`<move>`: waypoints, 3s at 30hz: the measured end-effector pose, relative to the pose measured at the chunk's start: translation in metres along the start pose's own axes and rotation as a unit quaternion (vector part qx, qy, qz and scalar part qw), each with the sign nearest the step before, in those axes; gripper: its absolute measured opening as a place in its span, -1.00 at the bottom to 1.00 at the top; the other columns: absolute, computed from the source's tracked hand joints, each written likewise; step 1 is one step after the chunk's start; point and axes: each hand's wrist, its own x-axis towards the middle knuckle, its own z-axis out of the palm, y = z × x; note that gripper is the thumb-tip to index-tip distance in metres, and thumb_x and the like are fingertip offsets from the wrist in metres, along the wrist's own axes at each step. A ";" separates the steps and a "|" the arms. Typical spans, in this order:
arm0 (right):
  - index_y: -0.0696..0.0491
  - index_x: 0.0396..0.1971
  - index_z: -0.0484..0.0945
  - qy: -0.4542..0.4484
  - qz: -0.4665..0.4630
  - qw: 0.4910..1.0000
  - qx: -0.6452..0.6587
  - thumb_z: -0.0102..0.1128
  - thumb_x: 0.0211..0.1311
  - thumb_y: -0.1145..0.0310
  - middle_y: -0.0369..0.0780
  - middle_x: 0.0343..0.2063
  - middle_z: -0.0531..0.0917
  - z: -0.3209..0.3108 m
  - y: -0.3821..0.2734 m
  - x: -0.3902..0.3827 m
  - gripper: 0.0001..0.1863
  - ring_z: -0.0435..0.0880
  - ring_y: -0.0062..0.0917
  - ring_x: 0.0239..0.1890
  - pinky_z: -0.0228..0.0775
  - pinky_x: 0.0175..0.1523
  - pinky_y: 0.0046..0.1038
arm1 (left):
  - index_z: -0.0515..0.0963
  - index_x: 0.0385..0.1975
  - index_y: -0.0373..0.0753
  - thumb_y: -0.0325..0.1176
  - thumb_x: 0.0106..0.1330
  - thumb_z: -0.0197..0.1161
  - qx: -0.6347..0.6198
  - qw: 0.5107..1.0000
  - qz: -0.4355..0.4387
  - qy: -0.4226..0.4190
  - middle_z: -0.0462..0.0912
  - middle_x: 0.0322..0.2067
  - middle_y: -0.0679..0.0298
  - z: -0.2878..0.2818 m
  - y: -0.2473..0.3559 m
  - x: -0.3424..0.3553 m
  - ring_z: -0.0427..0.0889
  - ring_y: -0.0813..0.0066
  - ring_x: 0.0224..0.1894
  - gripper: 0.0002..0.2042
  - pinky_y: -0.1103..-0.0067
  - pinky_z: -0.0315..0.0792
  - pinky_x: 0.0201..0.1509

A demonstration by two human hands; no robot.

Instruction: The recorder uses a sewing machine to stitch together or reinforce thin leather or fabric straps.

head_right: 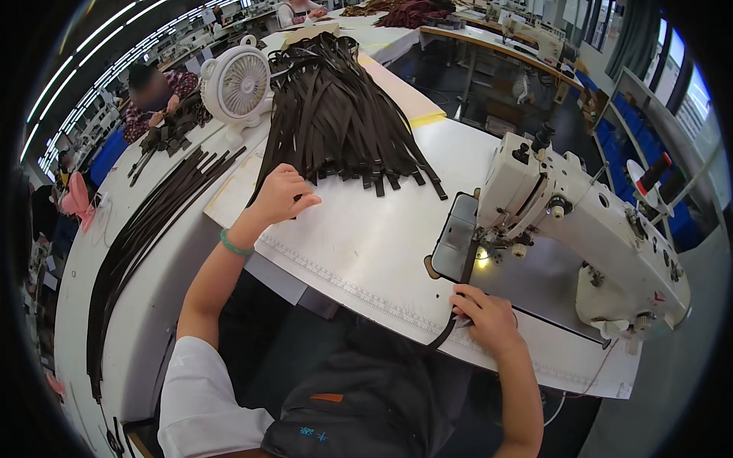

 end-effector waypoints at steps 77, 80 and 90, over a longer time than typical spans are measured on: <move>-0.07 -0.34 0.54 0.001 -0.003 1.000 -0.030 0.26 -0.24 0.53 -0.39 -0.17 0.57 0.002 0.006 -0.008 -0.66 0.59 -0.47 -0.46 0.43 -0.39 -0.45 | 0.26 -0.33 -0.28 -0.37 0.38 -0.12 -0.178 0.718 -0.114 0.664 0.44 -0.56 0.25 -0.082 0.002 0.126 0.42 0.52 -0.44 -0.88 0.60 0.32 -0.24; -0.05 -0.34 0.54 0.015 -0.056 0.998 -0.014 0.28 -0.28 0.53 -0.36 -0.21 0.58 -0.001 0.004 -0.003 -0.65 0.59 -0.45 -0.44 0.43 -0.38 -0.46 | 0.28 -0.37 -0.23 -0.45 0.28 -0.01 -0.032 0.794 0.120 0.595 0.44 -0.43 0.26 -0.111 0.083 0.049 0.43 0.48 -0.43 -0.95 0.62 0.35 -0.39; 0.01 -0.35 0.55 0.011 -0.020 0.999 -0.022 0.25 -0.24 0.55 -0.31 -0.21 0.59 0.005 0.000 -0.010 -0.69 0.60 -0.40 -0.38 0.44 -0.33 -0.44 | 0.49 -0.35 -0.28 -0.36 -0.03 0.30 -0.126 0.989 0.003 -0.073 0.36 -0.66 0.33 -0.019 0.172 -0.088 0.39 0.47 -0.63 -0.75 0.58 0.28 -0.58</move>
